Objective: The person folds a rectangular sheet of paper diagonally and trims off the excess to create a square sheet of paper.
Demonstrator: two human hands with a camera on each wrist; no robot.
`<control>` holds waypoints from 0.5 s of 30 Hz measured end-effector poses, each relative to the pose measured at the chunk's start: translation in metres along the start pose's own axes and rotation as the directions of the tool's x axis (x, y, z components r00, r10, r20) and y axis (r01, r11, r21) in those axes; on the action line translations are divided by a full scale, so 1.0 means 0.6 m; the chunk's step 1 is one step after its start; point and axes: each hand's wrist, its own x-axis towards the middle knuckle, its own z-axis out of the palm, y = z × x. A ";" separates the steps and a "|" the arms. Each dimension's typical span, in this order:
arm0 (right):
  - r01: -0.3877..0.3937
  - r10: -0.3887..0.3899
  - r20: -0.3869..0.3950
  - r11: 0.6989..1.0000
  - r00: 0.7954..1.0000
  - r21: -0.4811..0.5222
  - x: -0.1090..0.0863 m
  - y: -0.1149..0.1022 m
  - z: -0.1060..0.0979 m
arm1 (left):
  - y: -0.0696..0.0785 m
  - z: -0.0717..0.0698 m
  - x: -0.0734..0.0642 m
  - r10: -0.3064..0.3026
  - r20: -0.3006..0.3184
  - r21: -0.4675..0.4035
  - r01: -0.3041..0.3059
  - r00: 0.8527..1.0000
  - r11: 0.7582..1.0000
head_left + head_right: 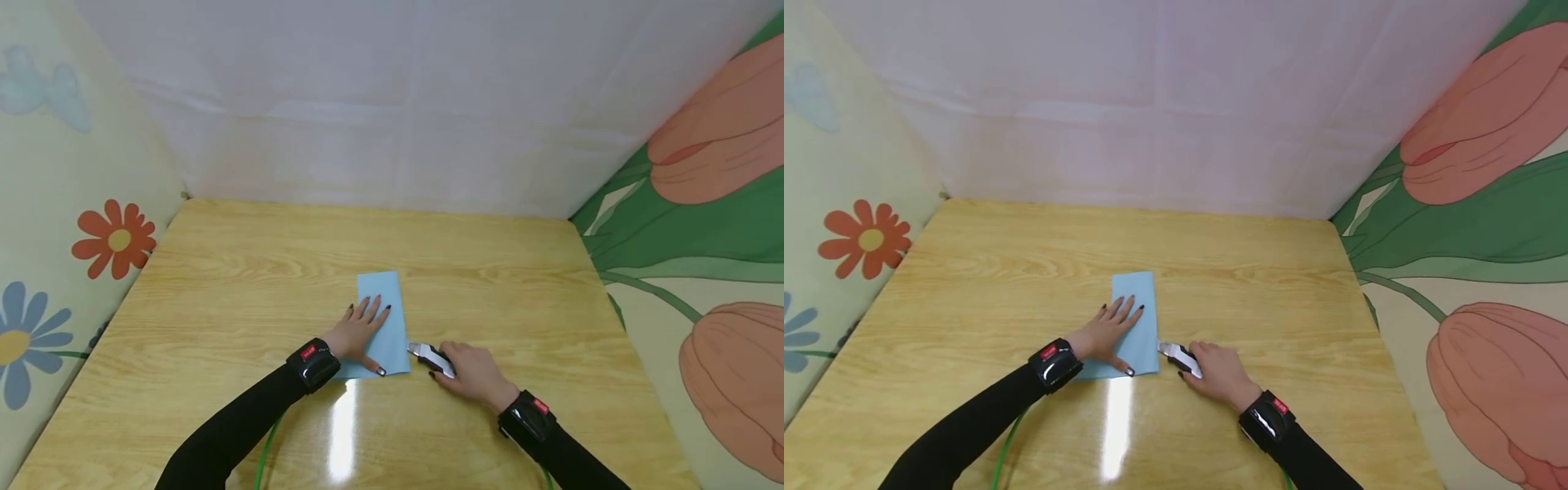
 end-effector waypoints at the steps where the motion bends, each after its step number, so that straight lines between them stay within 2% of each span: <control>1: 0.005 -0.005 -0.002 1.000 1.000 -0.001 -0.001 0.002 0.001 | -0.001 0.000 -0.001 0.009 0.000 -0.020 -0.009 1.000 1.000; 3: 0.016 -0.016 -0.013 1.000 1.000 -0.006 -0.002 0.005 0.002 | -0.002 -0.004 -0.004 0.024 -0.002 -0.044 -0.024 1.000 0.999; 4: 0.022 -0.022 -0.019 1.000 1.000 -0.004 -0.002 0.007 0.002 | -0.011 0.006 0.002 0.048 -0.029 -0.060 -0.050 0.998 0.997; 7: 0.031 -0.031 -0.027 1.000 0.999 -0.001 -0.003 0.011 -0.001 | -0.013 -0.001 -0.001 0.070 -0.042 -0.079 -0.073 0.997 0.994; 10: 0.023 -0.023 -0.011 1.000 1.000 0.005 -0.005 0.013 -0.004 | -0.014 0.000 -0.001 0.069 -0.036 -0.060 -0.071 0.997 0.996; 11: 0.021 -0.021 -0.006 1.000 1.000 0.004 -0.006 0.012 -0.004 | -0.006 -0.011 -0.006 0.050 -0.008 -0.046 -0.050 0.999 0.998; 15: 0.018 -0.018 0.004 1.000 1.000 0.009 -0.008 0.008 -0.003 | -0.004 -0.004 -0.003 0.035 0.013 -0.012 -0.034 0.999 0.999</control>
